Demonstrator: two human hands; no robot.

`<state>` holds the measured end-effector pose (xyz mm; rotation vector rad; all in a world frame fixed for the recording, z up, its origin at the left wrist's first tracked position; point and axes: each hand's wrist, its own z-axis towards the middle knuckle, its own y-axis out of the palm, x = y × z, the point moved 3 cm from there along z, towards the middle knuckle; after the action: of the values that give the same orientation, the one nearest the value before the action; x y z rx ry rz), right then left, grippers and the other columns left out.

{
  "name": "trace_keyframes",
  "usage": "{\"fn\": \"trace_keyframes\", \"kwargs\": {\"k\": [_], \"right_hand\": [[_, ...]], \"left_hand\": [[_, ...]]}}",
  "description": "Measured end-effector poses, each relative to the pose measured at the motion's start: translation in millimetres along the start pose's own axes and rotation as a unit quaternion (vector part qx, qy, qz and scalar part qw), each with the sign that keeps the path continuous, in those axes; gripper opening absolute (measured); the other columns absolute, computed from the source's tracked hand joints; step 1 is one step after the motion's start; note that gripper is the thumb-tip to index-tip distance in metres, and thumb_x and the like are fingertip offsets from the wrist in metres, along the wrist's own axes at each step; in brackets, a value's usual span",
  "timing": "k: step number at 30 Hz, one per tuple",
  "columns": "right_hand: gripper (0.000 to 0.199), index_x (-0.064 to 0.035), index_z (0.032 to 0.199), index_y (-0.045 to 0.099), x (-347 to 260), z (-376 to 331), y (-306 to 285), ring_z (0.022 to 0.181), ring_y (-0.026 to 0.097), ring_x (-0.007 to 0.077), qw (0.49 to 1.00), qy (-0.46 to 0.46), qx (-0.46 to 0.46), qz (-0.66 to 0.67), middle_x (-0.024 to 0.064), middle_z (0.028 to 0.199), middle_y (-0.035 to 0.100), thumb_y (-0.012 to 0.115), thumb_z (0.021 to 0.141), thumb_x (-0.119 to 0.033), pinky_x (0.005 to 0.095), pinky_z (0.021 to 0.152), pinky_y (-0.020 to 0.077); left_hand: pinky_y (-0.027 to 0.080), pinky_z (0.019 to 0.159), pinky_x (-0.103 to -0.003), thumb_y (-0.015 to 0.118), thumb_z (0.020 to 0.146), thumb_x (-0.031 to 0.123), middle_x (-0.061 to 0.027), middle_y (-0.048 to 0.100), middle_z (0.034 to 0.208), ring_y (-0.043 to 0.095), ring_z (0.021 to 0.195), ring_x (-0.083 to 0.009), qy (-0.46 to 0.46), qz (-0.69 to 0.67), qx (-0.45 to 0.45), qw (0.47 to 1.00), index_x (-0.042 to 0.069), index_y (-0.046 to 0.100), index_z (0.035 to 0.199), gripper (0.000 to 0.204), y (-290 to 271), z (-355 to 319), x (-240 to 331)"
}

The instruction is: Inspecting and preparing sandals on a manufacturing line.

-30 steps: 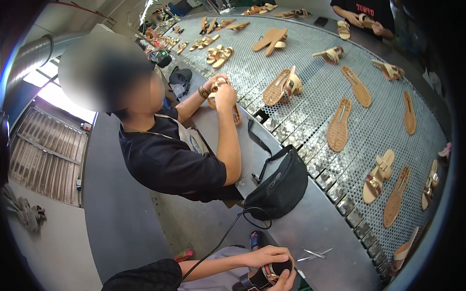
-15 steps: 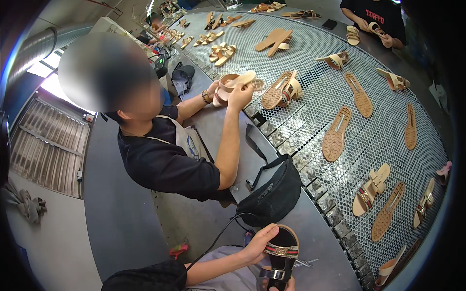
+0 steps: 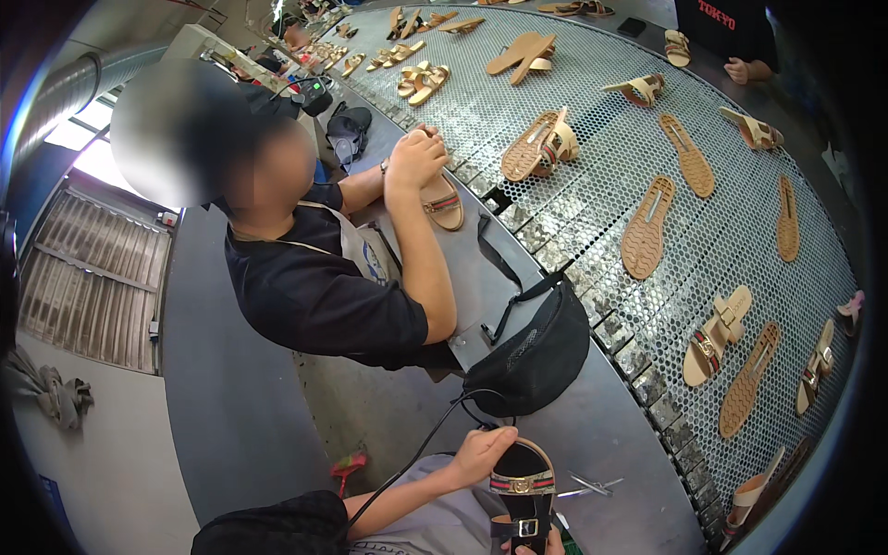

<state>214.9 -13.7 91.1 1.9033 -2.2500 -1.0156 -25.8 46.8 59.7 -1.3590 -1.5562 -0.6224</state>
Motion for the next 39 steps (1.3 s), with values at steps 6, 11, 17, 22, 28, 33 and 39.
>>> {"fn": "trace_keyframes", "kwargs": {"k": [6, 11, 17, 22, 28, 33, 39], "right_hand": [[0.039, 0.0001, 0.122, 0.047, 7, 14, 22, 0.067, 0.065, 0.0215, 0.993, -0.110, -0.004, 0.032, 0.0172, 0.091, 0.066, 0.063, 0.089, -0.013, 0.0322, 0.056, 0.0521], [0.051, 0.0036, 0.128, 0.042, 10, 21, 44, 0.070, 0.065, 0.0245, 0.990, -0.105, 0.040, 0.079, 0.0214, 0.095, 0.064, 0.065, 0.086, -0.010, 0.0337, 0.058, 0.0540], [0.056, 0.0068, 0.132, 0.044, 19, 18, 41, 0.074, 0.068, 0.0245, 0.986, -0.136, 0.062, 0.079, 0.0220, 0.103, 0.066, 0.067, 0.085, -0.011, 0.0343, 0.059, 0.0571], [0.075, -0.0037, 0.144, 0.033, 35, 4, 31, 0.078, 0.068, 0.0248, 0.985, -0.140, 0.066, 0.081, 0.0216, 0.111, 0.064, 0.075, 0.083, -0.018, 0.0360, 0.061, 0.0577], [0.058, 0.0004, 0.136, 0.041, 43, -6, 26, 0.101, 0.066, 0.0214, 0.976, -0.154, 0.073, 0.136, 0.0103, 0.115, 0.062, 0.067, 0.085, -0.001, 0.0378, 0.089, 0.0538], [0.064, -0.0002, 0.139, 0.035, 69, -12, 23, 0.107, 0.062, 0.0151, 0.989, -0.126, 0.055, 0.053, 0.0093, 0.121, 0.062, 0.067, 0.084, 0.002, 0.0313, 0.096, 0.0470], [0.071, -0.0004, 0.148, 0.027, 74, -17, -6, 0.124, 0.051, 0.0180, 0.989, -0.008, -0.077, 0.122, 0.0111, 0.137, 0.051, 0.066, 0.090, -0.015, 0.0349, 0.105, 0.0392]], "left_hand": [[0.048, 0.093, -0.032, 0.021, 0.106, 0.052, -0.0117, 0.070, 0.105, 0.063, 0.098, -0.0171, -0.083, -0.219, -0.159, 0.959, -0.001, 0.069, 0.105, 0.072, 16, 33, 2], [0.051, 0.093, -0.055, 0.007, 0.095, 0.072, -0.0252, 0.063, 0.114, 0.061, 0.111, -0.0402, -0.232, -0.484, -0.235, 0.810, 0.002, 0.044, 0.136, 0.090, 44, 64, 63], [0.053, 0.091, -0.054, 0.005, 0.094, 0.073, -0.0275, 0.062, 0.112, 0.062, 0.107, -0.0425, -0.197, -0.496, -0.307, 0.788, 0.001, 0.037, 0.142, 0.092, 68, 76, 61], [0.052, 0.094, -0.053, 0.006, 0.093, 0.075, -0.0274, 0.062, 0.112, 0.062, 0.108, -0.0422, -0.204, -0.508, -0.326, 0.771, 0.000, 0.036, 0.143, 0.095, 75, 65, 62], [0.052, 0.095, -0.052, 0.019, 0.100, 0.061, -0.0295, 0.060, 0.118, 0.061, 0.113, -0.0421, -0.161, -0.462, -0.346, 0.801, -0.006, 0.043, 0.133, 0.078, 78, 55, 54], [0.053, 0.094, -0.039, 0.046, 0.100, 0.018, -0.0239, 0.065, 0.119, 0.067, 0.106, -0.0277, -0.100, -0.353, -0.340, 0.866, -0.006, 0.052, 0.123, 0.033, 70, 43, 48], [0.055, 0.091, -0.039, 0.046, 0.102, 0.022, -0.0267, 0.067, 0.111, 0.069, 0.101, -0.0301, -0.106, -0.192, -0.379, 0.899, -0.009, 0.055, 0.119, 0.036, 56, 12, 5]]}}
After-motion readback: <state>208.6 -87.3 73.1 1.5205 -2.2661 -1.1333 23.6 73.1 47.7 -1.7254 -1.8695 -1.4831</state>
